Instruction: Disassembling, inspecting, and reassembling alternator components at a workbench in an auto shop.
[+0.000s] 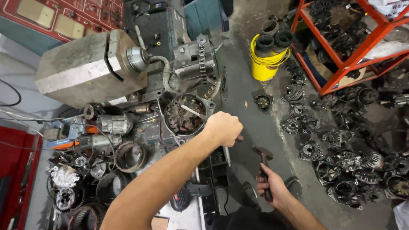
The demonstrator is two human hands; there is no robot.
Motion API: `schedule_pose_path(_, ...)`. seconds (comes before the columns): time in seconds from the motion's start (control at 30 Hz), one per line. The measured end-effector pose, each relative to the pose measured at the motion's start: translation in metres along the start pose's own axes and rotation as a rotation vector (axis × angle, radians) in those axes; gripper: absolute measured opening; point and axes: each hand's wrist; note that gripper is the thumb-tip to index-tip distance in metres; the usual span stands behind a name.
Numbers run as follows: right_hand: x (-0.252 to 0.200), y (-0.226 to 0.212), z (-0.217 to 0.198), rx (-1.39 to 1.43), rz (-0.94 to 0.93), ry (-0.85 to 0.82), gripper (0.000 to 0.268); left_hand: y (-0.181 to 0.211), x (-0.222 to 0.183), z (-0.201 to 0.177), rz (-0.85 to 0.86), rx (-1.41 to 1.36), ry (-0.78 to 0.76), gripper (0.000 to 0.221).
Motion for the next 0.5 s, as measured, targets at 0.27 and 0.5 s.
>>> schedule_pose_path(0.27,0.0061,0.001,-0.0058,-0.009,0.012,0.028,0.034,-0.0015,0.001,0.0038,-0.006,0.009,-0.034,0.016)
schedule_pose_path(0.5,0.0049,-0.003,-0.0064,0.005,0.011,0.041,0.033,-0.0032,0.0002,0.0006,-0.01,0.013,-0.063,0.017)
Point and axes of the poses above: each hand's wrist, its own x-axis towards the middle knuckle, its own z-axis out of the palm, y = z × x, and after that the axes turned 13 degrees about x, right-handed
